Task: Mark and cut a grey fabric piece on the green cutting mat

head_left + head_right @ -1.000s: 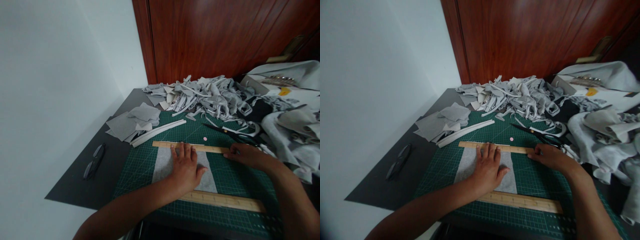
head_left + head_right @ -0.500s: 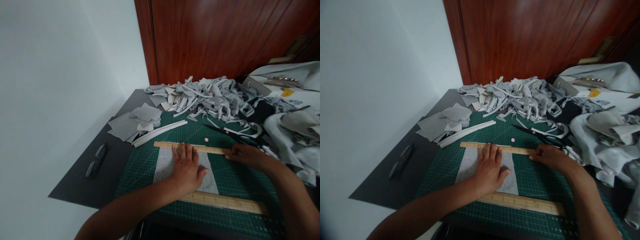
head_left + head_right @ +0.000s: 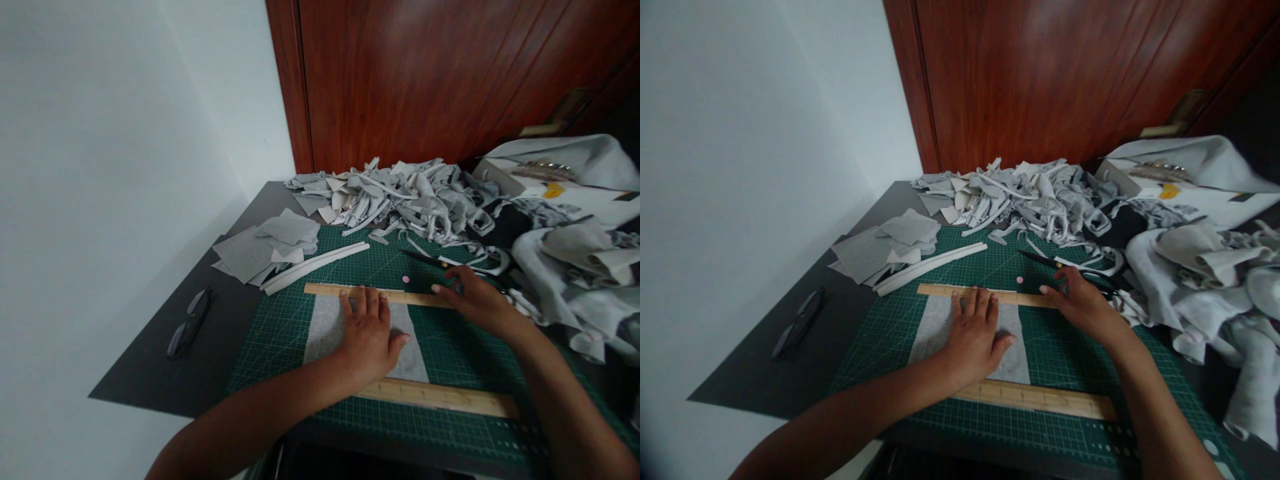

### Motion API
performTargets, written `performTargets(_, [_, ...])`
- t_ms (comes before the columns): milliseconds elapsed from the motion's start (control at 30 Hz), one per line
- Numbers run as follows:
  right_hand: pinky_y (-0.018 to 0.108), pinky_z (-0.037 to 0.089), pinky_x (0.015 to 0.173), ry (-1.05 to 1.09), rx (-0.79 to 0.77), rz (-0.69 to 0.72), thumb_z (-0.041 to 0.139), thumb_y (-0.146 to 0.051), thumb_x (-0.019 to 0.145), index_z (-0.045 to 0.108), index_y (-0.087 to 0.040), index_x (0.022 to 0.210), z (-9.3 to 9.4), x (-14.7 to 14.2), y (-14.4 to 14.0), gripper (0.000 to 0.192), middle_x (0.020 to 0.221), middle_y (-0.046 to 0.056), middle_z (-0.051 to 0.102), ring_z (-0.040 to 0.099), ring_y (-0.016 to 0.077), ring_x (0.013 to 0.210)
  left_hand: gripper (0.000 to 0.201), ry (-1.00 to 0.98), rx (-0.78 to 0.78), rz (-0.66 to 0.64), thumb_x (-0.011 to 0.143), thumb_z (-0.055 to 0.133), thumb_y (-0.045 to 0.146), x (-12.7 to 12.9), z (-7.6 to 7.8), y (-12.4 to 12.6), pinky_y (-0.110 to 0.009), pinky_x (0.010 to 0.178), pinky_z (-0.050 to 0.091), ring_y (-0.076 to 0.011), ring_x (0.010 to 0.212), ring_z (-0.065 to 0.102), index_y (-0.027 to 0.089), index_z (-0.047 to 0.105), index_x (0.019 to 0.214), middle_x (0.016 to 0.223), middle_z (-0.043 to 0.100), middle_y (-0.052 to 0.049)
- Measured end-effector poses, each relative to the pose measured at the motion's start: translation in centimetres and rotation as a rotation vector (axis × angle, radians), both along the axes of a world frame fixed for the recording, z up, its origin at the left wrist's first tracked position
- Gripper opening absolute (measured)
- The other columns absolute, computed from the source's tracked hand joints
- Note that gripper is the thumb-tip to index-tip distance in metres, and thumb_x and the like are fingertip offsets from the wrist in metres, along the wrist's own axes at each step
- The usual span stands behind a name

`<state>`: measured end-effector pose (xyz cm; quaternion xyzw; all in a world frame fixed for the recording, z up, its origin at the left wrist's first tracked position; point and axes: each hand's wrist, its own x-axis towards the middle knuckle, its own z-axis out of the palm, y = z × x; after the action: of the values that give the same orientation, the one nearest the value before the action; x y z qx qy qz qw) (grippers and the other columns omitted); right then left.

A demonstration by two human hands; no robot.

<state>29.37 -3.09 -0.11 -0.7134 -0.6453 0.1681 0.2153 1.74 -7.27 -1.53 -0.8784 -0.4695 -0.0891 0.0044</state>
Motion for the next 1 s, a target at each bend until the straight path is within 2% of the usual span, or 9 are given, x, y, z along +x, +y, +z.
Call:
performTargets(100, [0.035, 0.047, 0.061, 0.003, -0.056, 0.047, 0.057, -0.066, 0.086, 0.062, -0.024, 0.102, 0.1, 0.7, -0.1, 0.045, 0.076, 0.005, 0.07, 0.066, 0.0259, 0.069, 0.081, -0.014, 0.022, 0.001, 0.104, 0.03, 0.066, 0.0, -0.2, 0.0, -0.075, 0.121, 0.02, -0.0456, 0.152, 0.029, 0.005, 0.042, 0.156, 0.162, 0.04, -0.025])
performTargets(233, [0.036, 0.049, 0.063, -0.062, -0.232, 0.031, 0.074, -0.065, 0.071, 0.066, -0.024, 0.091, -0.3, 3.2, -0.3, 0.047, 0.081, 0.008, 0.075, 0.071, 0.0296, 0.075, 0.081, -0.023, 0.034, 0.002, 0.104, 0.031, 0.066, 0.1, -0.5, 0.1, -0.075, 0.121, 0.019, -0.0452, 0.153, 0.029, 0.004, 0.042, 0.156, 0.162, 0.04, -0.026])
performTargets(300, [0.036, 0.05, 0.065, -0.06, -0.27, 0.073, 0.076, -0.063, 0.07, 0.068, -0.024, 0.089, -0.3, 3.8, -0.3, 0.045, 0.084, 0.008, 0.077, 0.072, 0.0298, 0.078, 0.08, -0.025, 0.034, 0.004, 0.104, 0.032, 0.065, 0.1, -0.6, 0.2, -0.075, 0.121, 0.018, -0.0446, 0.153, 0.029, 0.005, 0.042, 0.156, 0.162, 0.04, -0.026])
performTargets(533, [0.034, 0.05, 0.069, -0.056, -0.305, 0.17, 0.071, -0.052, 0.077, 0.07, -0.023, 0.088, 0.3, 2.8, 0.3, 0.031, 0.088, 0.007, 0.078, 0.072, 0.0278, 0.083, 0.081, -0.027, 0.017, 0.002, 0.103, 0.034, 0.066, 0.1, -0.6, 0.3, -0.075, 0.121, 0.017, -0.0457, 0.152, 0.028, 0.005, 0.043, 0.155, 0.162, 0.039, -0.025])
performTargets(1000, [0.034, 0.048, 0.064, -0.043, -0.276, 0.113, 0.07, -0.048, 0.078, 0.071, -0.024, 0.082, 0.2, 2.5, 0.1, 0.024, 0.08, 0.006, 0.077, 0.071, 0.0276, 0.077, 0.079, -0.035, 0.026, -0.002, 0.103, 0.033, 0.066, 0.1, -0.8, 0.3, -0.075, 0.121, 0.017, -0.0452, 0.152, 0.028, 0.006, 0.043, 0.155, 0.161, 0.041, -0.024])
